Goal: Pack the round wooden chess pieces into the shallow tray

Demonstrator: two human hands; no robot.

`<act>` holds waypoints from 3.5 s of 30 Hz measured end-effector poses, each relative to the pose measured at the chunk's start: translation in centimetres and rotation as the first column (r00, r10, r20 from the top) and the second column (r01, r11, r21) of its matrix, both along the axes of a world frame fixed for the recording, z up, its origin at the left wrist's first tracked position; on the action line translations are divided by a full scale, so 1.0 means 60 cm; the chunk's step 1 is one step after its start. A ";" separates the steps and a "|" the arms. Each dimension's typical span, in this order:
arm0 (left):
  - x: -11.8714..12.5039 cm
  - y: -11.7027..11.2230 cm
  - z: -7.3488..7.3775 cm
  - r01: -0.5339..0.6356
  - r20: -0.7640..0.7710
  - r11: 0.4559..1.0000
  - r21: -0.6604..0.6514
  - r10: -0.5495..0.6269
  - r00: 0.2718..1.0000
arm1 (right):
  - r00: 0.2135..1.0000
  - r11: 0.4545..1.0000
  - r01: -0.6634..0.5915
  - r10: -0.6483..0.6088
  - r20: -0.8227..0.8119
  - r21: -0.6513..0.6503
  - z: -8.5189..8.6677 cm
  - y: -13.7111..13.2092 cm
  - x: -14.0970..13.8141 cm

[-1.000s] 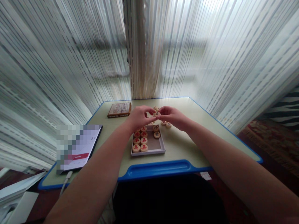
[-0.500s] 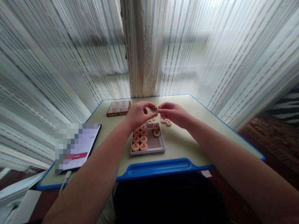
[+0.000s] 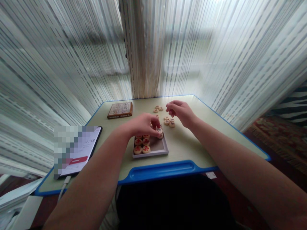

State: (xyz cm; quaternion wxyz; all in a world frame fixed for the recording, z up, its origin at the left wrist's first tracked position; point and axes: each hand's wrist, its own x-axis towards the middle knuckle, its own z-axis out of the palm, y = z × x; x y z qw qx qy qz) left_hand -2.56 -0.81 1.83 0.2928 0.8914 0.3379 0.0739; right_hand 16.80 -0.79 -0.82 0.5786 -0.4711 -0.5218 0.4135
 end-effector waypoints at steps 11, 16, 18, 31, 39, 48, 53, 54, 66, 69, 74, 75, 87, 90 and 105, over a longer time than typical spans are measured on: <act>0.008 -0.003 -0.010 0.018 -0.035 0.999 0.032 -0.017 0.999 | 0.954 0.972 0.101 -0.155 0.255 0.211 -0.006 0.000 0.002; 0.009 -0.002 -0.012 -0.004 -0.029 0.998 0.071 0.006 1.000 | 0.943 0.964 0.119 -0.184 0.277 0.237 -0.007 -0.002 0.001; 0.009 -0.003 -0.012 -0.004 -0.031 0.998 0.068 0.006 1.000 | 0.940 0.955 0.145 -0.215 0.266 0.260 -0.005 -0.002 0.003; -0.002 0.000 0.001 0.015 -0.052 1.000 -0.017 -0.016 0.999 | 0.951 0.969 0.126 -0.178 0.252 0.211 -0.007 -0.001 0.003; 0.001 -0.002 -0.003 0.018 -0.112 1.000 0.022 -0.015 0.994 | 0.956 0.972 0.117 -0.166 0.243 0.204 -0.007 0.000 0.003; -0.006 0.006 -0.002 0.013 -0.084 0.999 0.044 -0.009 0.996 | 0.959 0.972 0.118 -0.165 0.231 0.206 -0.004 -0.001 0.004; -0.004 0.009 -0.006 -0.111 -0.022 0.970 0.217 0.118 0.993 | 0.958 0.975 0.108 -0.155 0.241 0.196 -0.005 0.001 0.004; -0.003 0.010 -0.007 -0.116 -0.023 0.966 0.230 0.125 0.992 | 0.958 0.975 0.109 -0.155 0.243 0.196 -0.005 0.001 0.004; -0.002 0.014 -0.013 -0.085 -0.078 0.982 0.168 0.099 0.992 | 0.957 0.972 0.119 -0.167 0.237 0.202 -0.002 -0.001 0.003; -0.002 0.013 -0.011 -0.090 -0.077 0.984 0.151 0.102 0.992 | 0.955 0.973 0.121 -0.169 0.245 0.199 -0.001 -0.002 0.003; -0.002 0.012 -0.011 -0.095 -0.071 0.986 0.140 0.105 0.992 | 0.952 0.973 0.124 -0.172 0.255 0.196 0.000 -0.003 0.003; -0.002 0.012 -0.011 -0.098 -0.073 0.985 0.144 0.110 0.991 | 0.952 0.973 0.124 -0.172 0.254 0.195 0.000 -0.003 0.003; -0.004 0.013 -0.011 -0.104 -0.057 0.983 0.154 0.114 0.992 | 0.675 0.956 0.121 -0.276 0.684 0.266 0.005 -0.002 0.023; -0.004 0.014 -0.012 -0.090 -0.035 0.984 0.153 0.096 0.995 | 0.545 0.935 0.155 -0.350 0.761 0.320 0.008 0.001 0.032; 0.000 0.018 -0.018 -0.038 -0.027 0.980 0.196 0.044 0.999 | 0.290 0.971 0.123 -0.231 0.929 0.203 0.008 -0.010 0.013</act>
